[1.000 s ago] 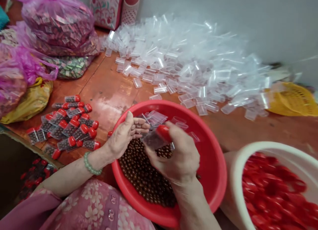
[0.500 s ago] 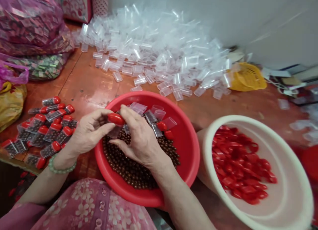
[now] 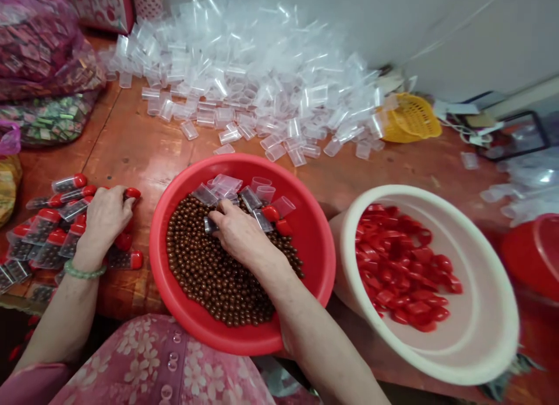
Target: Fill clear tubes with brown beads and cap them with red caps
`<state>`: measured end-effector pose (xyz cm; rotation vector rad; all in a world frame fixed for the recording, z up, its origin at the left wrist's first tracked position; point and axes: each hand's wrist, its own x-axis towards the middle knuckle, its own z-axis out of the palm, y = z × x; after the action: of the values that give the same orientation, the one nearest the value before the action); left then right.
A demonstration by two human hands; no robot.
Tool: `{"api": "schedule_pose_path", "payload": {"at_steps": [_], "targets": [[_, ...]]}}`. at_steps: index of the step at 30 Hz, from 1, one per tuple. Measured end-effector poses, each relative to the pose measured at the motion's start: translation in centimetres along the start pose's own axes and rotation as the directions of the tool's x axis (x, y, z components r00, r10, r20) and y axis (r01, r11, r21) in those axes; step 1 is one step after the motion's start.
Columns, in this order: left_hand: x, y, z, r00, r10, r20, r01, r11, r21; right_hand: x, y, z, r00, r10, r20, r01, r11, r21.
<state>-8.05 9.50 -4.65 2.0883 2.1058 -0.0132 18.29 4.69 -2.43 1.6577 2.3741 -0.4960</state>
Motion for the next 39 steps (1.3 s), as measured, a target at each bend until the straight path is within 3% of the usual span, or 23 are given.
{"api": "schedule_pose_path", "payload": {"at_steps": [3,6,8,10,13,16,19,24,32,35,39], "targets": [[0.1,-0.1,0.3,1.000,0.003,0.022,-0.004,1.000,0.021,0.1,-0.5,-0.2,0.999,-0.009,0.053,0.012,0.998,-0.059],[-0.1,0.1,0.5,0.997,0.005,-0.072,-0.004,1.000,0.005,0.1,-1.3,0.0,0.996,-0.034,0.081,0.045,0.990,-0.136],[-0.6,0.6,0.4,0.984,0.031,-0.175,-0.049,0.994,-0.099,0.0,-1.9,0.4,0.990,-0.094,0.101,0.109,0.983,-0.150],[-1.4,1.6,0.1,0.958,0.094,-0.271,-0.176,0.939,-0.294,0.0,-2.5,0.7,0.977,-0.175,0.121,0.189,0.975,-0.116],[-3.2,3.6,-0.4,0.919,0.178,-0.353,-0.358,0.754,-0.551,0.0,-2.8,1.0,0.950,-0.276,0.144,0.280,0.960,-0.008],[-5.0,5.4,-0.6,0.902,0.212,-0.377,-0.416,0.661,-0.624,0.2,-2.6,1.3,0.931,-0.336,0.142,0.313,0.936,0.161],[-6.1,6.3,-0.3,0.892,0.219,-0.395,-0.434,0.659,-0.614,0.5,-2.0,1.7,0.930,-0.361,0.075,0.309,0.874,0.375],[-6.5,6.2,0.2,0.890,0.224,-0.398,-0.439,0.658,-0.612,0.8,-1.5,2.3,0.957,-0.290,-0.008,0.225,0.726,0.650],[-7.0,5.6,-1.1,0.832,0.209,-0.513,-0.517,0.627,-0.583,0.0,-1.0,-0.1,0.975,-0.215,-0.062,0.170,0.535,0.828],[-7.4,5.7,-2.0,0.850,0.271,-0.452,-0.520,0.568,-0.638,-0.5,-0.7,-0.9,0.978,-0.179,-0.105,0.184,0.517,0.836],[-7.6,6.4,-2.4,0.887,0.402,-0.229,-0.410,0.452,-0.792,-1.0,-0.1,-1.3,0.973,-0.140,-0.181,0.228,0.515,0.826]]}}
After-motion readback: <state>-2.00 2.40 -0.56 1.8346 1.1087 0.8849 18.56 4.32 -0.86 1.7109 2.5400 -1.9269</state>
